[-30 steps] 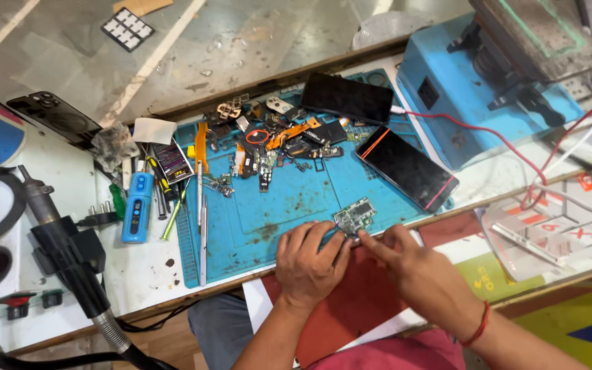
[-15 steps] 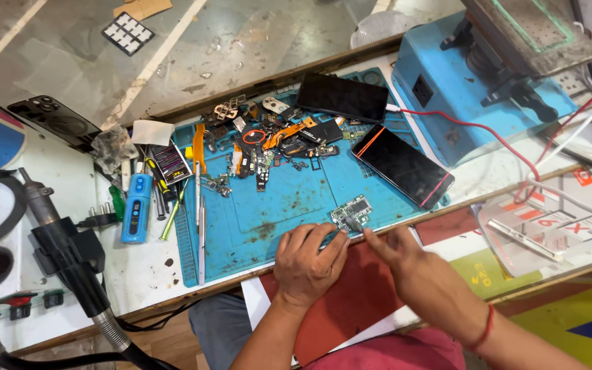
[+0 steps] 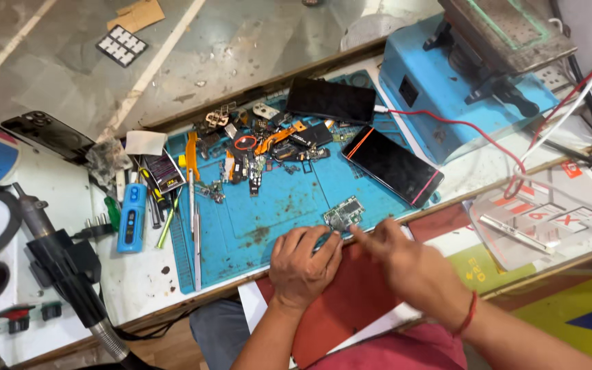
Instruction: The person uses a small tool to scrape and apply material to various points on a mobile phone circuit board resting on a blue repair mat.
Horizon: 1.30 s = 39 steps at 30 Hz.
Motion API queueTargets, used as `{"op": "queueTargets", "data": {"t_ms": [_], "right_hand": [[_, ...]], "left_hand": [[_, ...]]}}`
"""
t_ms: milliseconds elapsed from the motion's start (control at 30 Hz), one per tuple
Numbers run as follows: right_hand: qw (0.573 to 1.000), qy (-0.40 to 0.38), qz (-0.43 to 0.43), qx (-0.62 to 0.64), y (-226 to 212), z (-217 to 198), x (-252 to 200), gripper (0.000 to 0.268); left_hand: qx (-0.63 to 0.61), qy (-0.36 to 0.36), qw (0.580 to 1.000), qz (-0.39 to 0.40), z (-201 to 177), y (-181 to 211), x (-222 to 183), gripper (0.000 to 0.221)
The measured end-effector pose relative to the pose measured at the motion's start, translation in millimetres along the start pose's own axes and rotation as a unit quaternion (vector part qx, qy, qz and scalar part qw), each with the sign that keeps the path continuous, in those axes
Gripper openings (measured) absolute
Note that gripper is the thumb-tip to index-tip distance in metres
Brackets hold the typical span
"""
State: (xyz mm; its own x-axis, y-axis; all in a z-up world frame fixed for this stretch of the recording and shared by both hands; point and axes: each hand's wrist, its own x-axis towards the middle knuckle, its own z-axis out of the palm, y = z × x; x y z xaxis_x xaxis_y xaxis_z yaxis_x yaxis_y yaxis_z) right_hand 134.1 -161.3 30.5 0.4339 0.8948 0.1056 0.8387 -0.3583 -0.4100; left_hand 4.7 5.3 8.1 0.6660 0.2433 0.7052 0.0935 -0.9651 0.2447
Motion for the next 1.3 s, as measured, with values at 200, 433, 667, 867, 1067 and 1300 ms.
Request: {"op": "queueTargets", "data": {"t_ms": [200, 433, 667, 867, 1067, 1300], "right_hand": [[0.995, 0.052, -0.08, -0.018, 10.7, 9.9, 5.7, 0.058], [0.998, -0.006, -0.045, -0.052, 3.9, 2.0, 10.9, 0.057], [0.993, 0.015, -0.115, -0.033, -0.8, -0.4, 13.7, 0.05], [0.992, 0.035, -0.113, 0.044, 6.3, 2.1, 6.6, 0.057], [0.997, -0.055, 0.027, -0.049, 17.2, 8.2, -4.3, 0.072], [1.0, 0.011, 0.019, -0.011, 17.1, 9.9, -1.6, 0.063]], "left_hand": [[0.0, -0.008, 1.0, -0.006, -1.2, 0.1, -4.8, 0.007], [-0.004, -0.012, 1.0, 0.001, -0.5, 1.9, -6.8, 0.011], [-0.007, 0.0, 1.0, 0.001, -0.5, -1.5, -10.0, 0.009], [-0.015, -0.005, 1.0, -0.012, -1.5, -1.6, -9.6, 0.009], [-0.043, -0.06, 0.989, -0.125, -7.6, 5.1, 10.4, 0.041], [-0.101, -0.244, 0.947, -0.185, -9.1, -14.3, 44.8, 0.052]]}}
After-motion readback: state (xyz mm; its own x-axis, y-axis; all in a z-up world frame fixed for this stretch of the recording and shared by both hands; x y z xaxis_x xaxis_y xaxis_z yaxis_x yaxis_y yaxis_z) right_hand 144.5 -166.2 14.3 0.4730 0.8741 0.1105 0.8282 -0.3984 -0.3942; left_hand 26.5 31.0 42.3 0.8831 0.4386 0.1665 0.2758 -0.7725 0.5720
